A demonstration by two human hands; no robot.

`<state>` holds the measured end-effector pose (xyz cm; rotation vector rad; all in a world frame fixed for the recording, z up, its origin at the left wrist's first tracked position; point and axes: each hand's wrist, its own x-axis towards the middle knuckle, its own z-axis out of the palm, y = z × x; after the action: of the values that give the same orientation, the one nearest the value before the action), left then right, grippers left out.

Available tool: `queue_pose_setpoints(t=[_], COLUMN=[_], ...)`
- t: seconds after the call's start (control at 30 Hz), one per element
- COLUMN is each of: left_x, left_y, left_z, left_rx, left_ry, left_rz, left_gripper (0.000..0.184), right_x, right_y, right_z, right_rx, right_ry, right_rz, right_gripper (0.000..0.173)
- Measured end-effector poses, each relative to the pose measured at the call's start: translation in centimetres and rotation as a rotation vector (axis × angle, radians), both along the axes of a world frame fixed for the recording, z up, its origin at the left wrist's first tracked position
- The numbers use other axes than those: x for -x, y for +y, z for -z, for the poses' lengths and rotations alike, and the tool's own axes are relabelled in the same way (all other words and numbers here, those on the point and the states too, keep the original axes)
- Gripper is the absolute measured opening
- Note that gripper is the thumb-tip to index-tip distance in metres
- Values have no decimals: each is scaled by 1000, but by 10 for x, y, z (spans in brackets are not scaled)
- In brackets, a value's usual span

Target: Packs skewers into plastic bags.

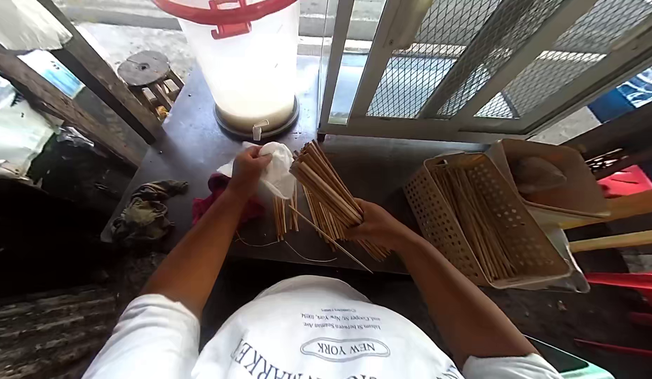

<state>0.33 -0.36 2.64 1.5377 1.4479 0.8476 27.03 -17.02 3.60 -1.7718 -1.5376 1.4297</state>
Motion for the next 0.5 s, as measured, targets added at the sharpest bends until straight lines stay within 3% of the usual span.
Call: queue_pose_setpoints(t=[0.1, 0.2, 0.37, 0.5], left_x=[4, 4, 6, -1], left_y=[-30, -51, -75, -70], left_z=[-27, -47, -62, -57], left_rx=[79, 20, -221, -329], left_ry=[-137, -172, 203, 457], left_rz=[61, 56, 228, 257], left_gripper=[34, 26, 25, 29], right_x=[4, 11, 29, 50], right_y=[-6, -10, -9, -6], right_z=[-9, -16, -19, -23], right_rx=[10, 41, 56, 49], right_ry=[-114, -249, -469, -635], right_rz=[-79, -143, -187, -218], right_gripper=[51, 58, 61, 56])
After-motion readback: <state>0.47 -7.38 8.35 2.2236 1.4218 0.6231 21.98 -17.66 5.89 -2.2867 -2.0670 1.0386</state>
